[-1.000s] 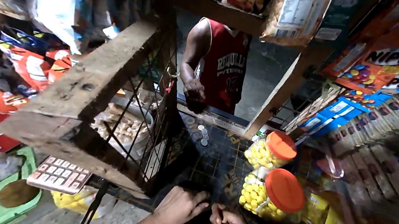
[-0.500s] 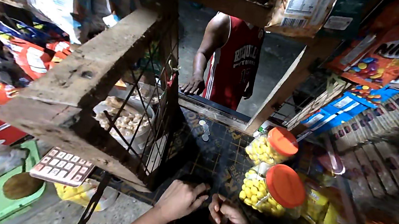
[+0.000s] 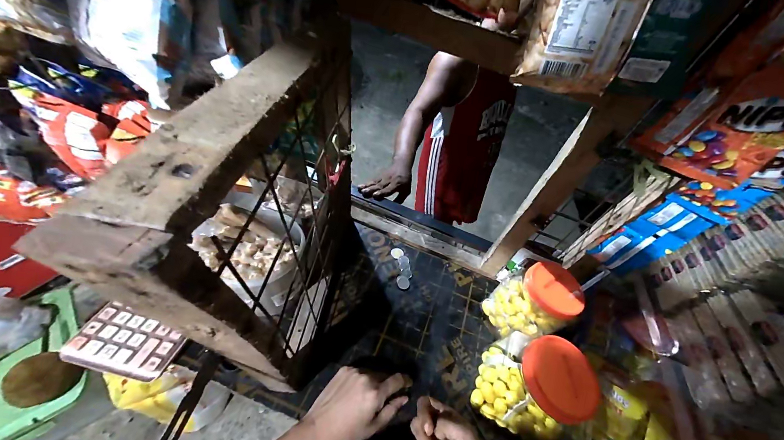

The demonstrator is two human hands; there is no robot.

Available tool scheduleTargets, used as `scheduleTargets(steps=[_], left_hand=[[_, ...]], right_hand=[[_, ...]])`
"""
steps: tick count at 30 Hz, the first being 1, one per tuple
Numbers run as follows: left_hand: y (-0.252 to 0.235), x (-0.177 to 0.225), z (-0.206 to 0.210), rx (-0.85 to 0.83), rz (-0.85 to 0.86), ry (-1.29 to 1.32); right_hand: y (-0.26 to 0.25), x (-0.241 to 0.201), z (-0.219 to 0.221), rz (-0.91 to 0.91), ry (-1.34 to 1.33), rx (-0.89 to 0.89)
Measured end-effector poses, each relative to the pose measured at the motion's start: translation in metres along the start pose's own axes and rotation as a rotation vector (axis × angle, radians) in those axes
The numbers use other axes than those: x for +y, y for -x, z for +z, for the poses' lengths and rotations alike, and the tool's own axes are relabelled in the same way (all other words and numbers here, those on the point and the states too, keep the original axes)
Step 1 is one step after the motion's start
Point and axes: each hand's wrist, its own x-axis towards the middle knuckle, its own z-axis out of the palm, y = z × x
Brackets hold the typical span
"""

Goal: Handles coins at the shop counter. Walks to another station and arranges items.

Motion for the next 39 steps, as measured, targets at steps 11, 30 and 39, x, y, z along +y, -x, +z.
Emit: scheduleTargets(steps=[11, 30, 39], left_hand=[[-0.0016, 0.0006, -0.0025, -0.066, -0.049, 0.069], [-0.0014, 0.0006, -0.0006, -0.021, -0.037, 0.036], [-0.0013, 0.0002, -0.0004, -0.019, -0.052, 0.063]], right_hand=[[0.0032, -0.0010, 0.0049, 0.079, -0.067, 0.049], [0.0041, -0.0029, 0.0071, 0.074, -0.072, 0.073], [0.0007, -0.0001, 0.0060, 0.006, 0.053, 0.121]])
